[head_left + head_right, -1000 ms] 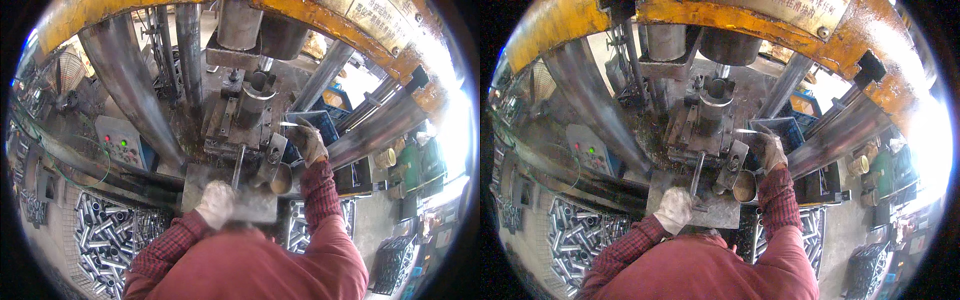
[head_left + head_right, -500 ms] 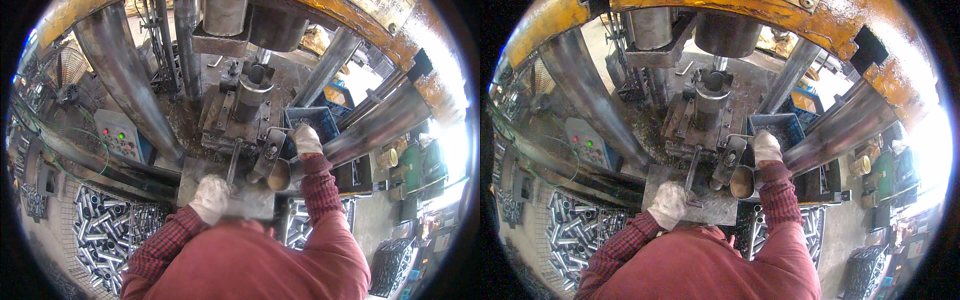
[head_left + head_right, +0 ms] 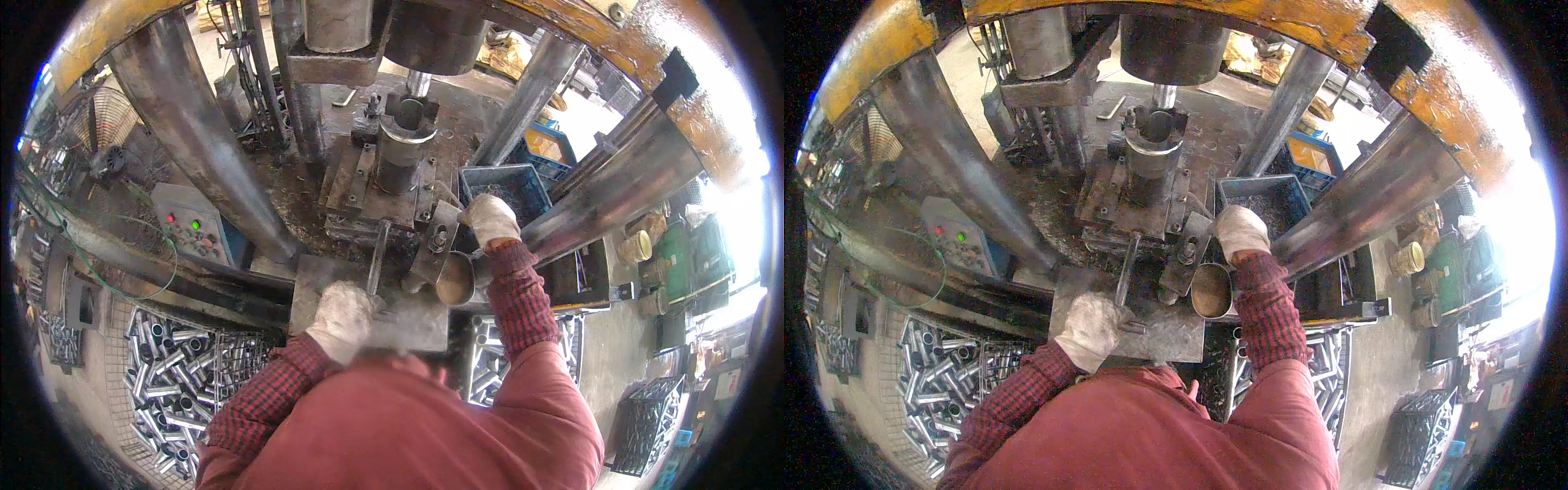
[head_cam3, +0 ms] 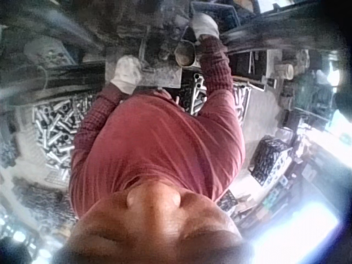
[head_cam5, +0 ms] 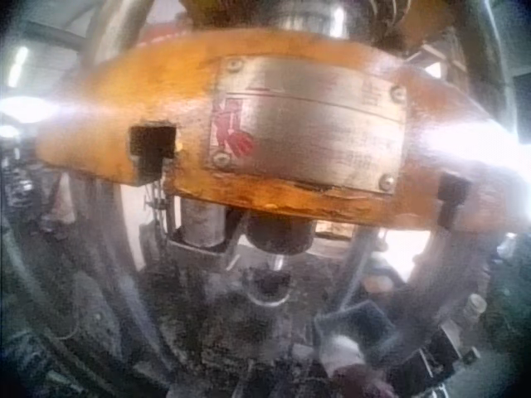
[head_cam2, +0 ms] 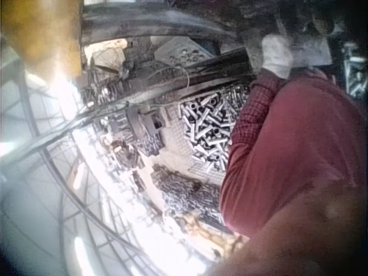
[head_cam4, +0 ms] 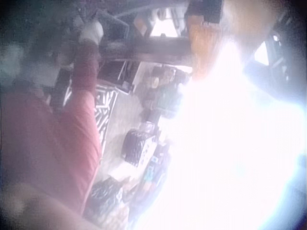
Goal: The person operates a hydraulic press machine, repeatedly placing metal cylindrical parts into the press die, activating the press, and removing the processed parts. The person wears gloves and uses both hands to handle the parts and operate the machine controls.
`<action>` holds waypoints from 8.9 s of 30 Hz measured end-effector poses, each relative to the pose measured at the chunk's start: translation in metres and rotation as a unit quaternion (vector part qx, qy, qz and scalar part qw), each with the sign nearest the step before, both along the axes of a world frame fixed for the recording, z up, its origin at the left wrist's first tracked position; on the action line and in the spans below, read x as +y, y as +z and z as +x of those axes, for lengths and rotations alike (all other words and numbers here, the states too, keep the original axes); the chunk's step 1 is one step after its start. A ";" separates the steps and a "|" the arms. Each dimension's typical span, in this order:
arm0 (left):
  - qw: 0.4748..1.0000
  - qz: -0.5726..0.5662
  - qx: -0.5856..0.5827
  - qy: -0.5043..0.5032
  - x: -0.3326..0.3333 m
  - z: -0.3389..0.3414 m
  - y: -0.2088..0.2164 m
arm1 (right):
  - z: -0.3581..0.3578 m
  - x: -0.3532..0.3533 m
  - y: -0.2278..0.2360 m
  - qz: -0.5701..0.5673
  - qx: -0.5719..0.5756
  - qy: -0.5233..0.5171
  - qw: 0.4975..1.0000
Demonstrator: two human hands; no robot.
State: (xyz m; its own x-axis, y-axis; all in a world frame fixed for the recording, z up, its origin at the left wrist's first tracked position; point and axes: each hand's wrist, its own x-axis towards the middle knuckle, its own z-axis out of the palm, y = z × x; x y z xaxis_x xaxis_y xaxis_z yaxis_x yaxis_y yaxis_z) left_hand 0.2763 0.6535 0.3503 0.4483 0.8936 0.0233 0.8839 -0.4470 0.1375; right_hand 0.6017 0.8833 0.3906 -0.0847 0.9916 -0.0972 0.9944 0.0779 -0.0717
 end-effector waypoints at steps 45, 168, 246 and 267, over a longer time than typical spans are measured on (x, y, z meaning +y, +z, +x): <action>0.988 0.143 -0.032 -0.054 -0.005 -0.013 -0.039 | -0.055 0.002 -0.026 0.101 -0.149 0.011 0.984; 0.998 0.047 -0.034 -0.033 0.001 -0.011 -0.022 | -0.036 0.137 0.010 0.019 -0.110 -0.085 0.990; 0.993 0.085 0.002 -0.081 -0.008 -0.017 -0.016 | -0.017 0.069 -0.047 -0.172 -0.009 0.138 0.975; 0.996 0.060 -0.003 -0.070 -0.002 -0.013 -0.015 | -0.036 0.099 -0.013 -0.116 -0.317 0.178 0.924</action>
